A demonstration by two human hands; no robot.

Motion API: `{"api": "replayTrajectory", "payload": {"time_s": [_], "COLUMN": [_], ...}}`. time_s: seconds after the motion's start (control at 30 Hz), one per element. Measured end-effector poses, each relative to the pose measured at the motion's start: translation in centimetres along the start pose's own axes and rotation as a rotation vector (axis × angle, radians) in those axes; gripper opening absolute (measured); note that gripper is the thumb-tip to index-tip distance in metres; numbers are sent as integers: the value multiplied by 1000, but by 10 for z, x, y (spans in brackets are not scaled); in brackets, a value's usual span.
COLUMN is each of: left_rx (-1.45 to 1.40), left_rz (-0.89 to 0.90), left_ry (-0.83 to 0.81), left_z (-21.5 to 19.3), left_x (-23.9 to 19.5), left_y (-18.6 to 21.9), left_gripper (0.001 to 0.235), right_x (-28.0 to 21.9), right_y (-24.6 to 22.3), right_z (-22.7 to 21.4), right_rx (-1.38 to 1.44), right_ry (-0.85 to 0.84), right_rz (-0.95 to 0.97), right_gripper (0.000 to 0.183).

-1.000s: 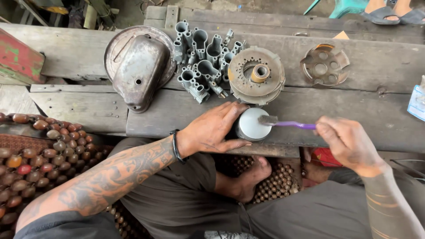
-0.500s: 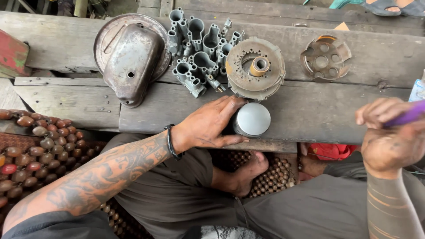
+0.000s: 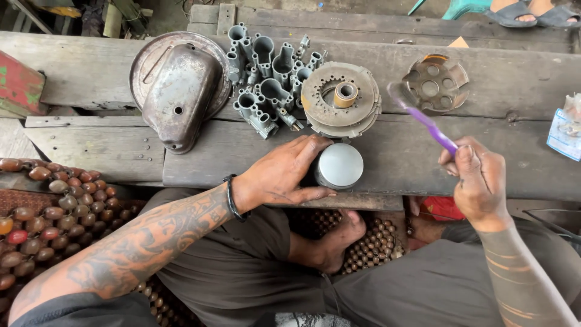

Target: Cleaning a motorcycle piston and inspecting various engine components using a small brush

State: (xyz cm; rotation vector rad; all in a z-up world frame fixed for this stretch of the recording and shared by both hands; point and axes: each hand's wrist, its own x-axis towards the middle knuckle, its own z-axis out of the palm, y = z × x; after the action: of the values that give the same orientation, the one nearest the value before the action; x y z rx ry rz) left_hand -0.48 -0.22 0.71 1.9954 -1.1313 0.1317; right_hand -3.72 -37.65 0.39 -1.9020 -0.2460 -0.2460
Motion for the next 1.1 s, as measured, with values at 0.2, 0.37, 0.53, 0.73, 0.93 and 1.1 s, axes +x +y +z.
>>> {"api": "replayTrajectory", "payload": {"time_s": [0.2, 0.37, 0.53, 0.73, 0.93, 1.1], "left_rx": [-15, -12, -9, -20, -22, -4], "left_rz": [4, -21, -12, -9, -25, -27], "left_ry": [9, -6, -21, -28, -48, -43], "left_z": [0, 1, 1, 1, 0, 1], "left_x": [0, 0, 0, 0, 2, 2], "left_y": [2, -1, -3, -4, -2, -3], "left_gripper": [72, 71, 81, 79, 81, 82], "right_x": [12, 7, 8, 1, -19, 5], "right_y": [-28, -38, -81, -40, 16, -68], "right_z": [25, 15, 20, -14, -2, 18], "right_rx": [-192, -340, -896, -270, -53, -683], "right_ry": [-100, -162, -33, 90, 90, -93], "right_rz": [-69, -3, 31, 3, -376, -132], "right_gripper": [28, 36, 25, 8, 24, 7]}}
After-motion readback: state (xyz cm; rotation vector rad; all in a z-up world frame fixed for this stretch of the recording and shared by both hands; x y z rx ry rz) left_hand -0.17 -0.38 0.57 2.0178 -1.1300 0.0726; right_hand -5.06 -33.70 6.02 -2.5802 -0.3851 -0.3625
